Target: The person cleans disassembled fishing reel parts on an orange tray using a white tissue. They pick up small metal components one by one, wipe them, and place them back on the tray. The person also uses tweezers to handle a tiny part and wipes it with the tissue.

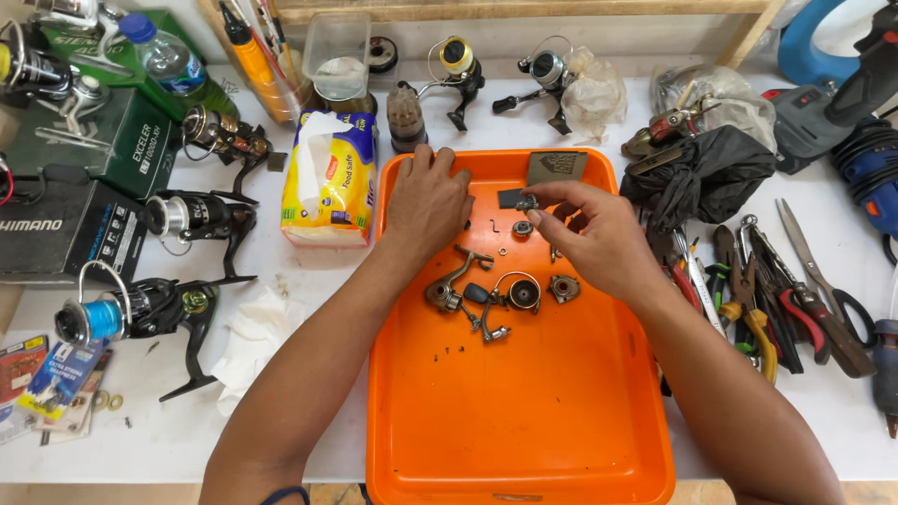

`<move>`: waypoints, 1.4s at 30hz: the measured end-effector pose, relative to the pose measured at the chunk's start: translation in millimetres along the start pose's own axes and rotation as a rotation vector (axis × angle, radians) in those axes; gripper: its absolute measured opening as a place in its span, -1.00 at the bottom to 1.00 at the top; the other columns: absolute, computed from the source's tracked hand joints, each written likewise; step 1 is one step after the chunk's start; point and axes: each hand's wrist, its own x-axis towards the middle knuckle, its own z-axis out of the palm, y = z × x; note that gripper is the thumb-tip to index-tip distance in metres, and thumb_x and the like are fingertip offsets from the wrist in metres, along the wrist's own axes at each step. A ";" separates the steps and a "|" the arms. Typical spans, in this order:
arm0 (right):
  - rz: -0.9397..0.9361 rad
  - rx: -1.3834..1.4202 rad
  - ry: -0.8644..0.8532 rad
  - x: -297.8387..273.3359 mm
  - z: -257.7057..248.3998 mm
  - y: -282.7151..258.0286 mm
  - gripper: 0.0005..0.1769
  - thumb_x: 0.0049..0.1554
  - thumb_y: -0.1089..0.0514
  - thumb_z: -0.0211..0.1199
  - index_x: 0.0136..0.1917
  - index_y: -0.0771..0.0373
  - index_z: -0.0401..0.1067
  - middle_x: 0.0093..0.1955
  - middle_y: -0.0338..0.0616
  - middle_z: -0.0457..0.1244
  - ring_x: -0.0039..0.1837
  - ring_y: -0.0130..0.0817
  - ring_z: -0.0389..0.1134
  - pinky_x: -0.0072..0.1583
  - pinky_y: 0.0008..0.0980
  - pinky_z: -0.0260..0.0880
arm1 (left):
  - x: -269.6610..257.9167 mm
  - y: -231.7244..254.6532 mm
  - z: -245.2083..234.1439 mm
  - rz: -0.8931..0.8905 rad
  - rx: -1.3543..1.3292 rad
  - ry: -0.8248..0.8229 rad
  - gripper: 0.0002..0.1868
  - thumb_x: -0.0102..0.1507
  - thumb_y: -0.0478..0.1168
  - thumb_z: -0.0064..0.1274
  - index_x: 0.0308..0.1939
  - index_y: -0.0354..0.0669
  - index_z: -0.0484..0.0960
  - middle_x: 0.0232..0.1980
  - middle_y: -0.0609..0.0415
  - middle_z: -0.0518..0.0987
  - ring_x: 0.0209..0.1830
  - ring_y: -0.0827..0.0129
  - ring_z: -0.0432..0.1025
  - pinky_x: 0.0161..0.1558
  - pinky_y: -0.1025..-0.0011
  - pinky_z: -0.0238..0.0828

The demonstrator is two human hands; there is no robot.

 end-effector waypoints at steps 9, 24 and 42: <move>0.205 0.719 -0.268 -4.7 6.5 13.6 -0.59 0.20 0.10 0.04 0.18 0.42 0.42 -0.10 0.04 0.36 -0.18 -0.45 0.31 -0.25 -0.57 0.30 | -21.3 32.0 -104.4 -0.150 -0.925 0.034 -0.56 0.26 -0.11 0.09 0.23 0.03 0.48 -0.05 0.13 0.47 -0.05 0.29 0.33 0.01 0.39 0.32; 0.176 0.809 -0.560 -22.5 22.7 25.4 -0.56 0.14 0.12 0.11 0.04 0.62 0.43 -0.09 0.18 0.27 -0.12 -0.28 0.31 -0.21 -0.43 0.33 | -62.7 51.1 -122.9 -0.170 -1.253 0.167 -0.47 0.16 -0.04 0.29 0.19 0.02 0.54 0.11 0.11 0.51 0.02 0.28 0.37 0.11 0.30 0.35; -0.010 0.795 -0.693 -22.1 23.5 23.0 -0.63 0.18 0.15 0.10 -0.01 0.58 0.47 -0.14 0.11 0.23 -0.09 -0.32 0.26 -0.15 -0.39 0.32 | -66.3 49.5 -119.5 -0.044 -1.205 0.213 -0.65 0.14 -0.13 0.32 0.00 0.09 0.67 0.18 0.09 0.47 0.08 0.21 0.39 0.03 0.33 0.43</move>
